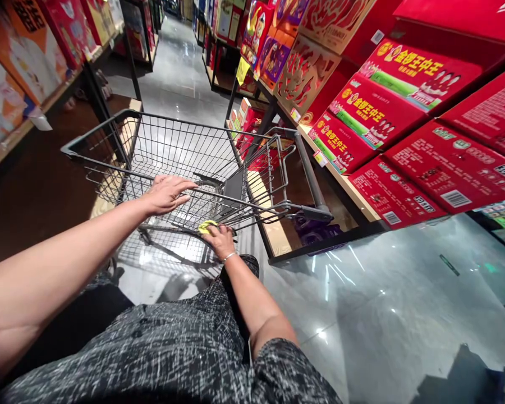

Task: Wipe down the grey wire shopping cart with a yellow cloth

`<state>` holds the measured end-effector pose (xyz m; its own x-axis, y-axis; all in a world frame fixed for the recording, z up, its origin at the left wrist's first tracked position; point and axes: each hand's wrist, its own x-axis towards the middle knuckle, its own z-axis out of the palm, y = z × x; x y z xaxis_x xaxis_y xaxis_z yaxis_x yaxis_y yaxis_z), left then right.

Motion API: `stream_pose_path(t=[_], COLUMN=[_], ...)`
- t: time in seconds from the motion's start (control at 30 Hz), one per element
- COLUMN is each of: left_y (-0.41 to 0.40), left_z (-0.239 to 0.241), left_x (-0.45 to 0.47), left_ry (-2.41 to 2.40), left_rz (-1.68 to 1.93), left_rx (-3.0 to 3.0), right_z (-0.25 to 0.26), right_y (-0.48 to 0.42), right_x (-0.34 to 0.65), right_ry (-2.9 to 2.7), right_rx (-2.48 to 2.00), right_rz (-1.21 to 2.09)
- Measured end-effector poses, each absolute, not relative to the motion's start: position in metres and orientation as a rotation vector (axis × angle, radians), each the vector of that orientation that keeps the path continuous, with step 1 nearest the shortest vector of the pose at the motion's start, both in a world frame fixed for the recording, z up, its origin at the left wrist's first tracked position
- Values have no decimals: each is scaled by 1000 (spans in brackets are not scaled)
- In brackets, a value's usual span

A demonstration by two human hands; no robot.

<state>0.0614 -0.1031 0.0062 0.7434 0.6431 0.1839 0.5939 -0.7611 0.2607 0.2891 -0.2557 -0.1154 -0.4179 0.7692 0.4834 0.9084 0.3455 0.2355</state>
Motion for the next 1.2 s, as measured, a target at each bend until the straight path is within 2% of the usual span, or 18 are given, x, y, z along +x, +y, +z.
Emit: stream_pose_path(t=[0.2, 0.3, 0.4, 0.57, 0.67, 0.77, 0.97, 1.2], left_y=[-85, -81, -79, -76, -75, -74, -76, -68], left_z=[8, 5, 2, -1, -1, 0, 5, 7], left_x=[53, 52, 53, 51, 49, 48, 50, 43], left_ry=[1189, 1330, 1434, 1501, 1515, 1523, 1599, 1584], left_rz=[411, 438, 452, 403, 374, 352, 271, 189], left_rx=[2728, 2658, 2598, 2591, 2603, 2604, 2593, 2595], right_z=[-13, 16, 0, -76, -92, -64, 43, 92], right_y=[-289, -294, -284, -261, -254, -248, -225, -264], right_x=[358, 372, 356, 284, 248, 233, 241, 273], right_ry=[-1875, -1515, -1527, -2092, -2292, -2311, -2073, -2206], right_rx=[-1518, -1553, -1709, -1953, -1854, -1772, -1887, -2037], right_rz=[-1014, -1074, -851, -131, -6, -49, -449, -567])
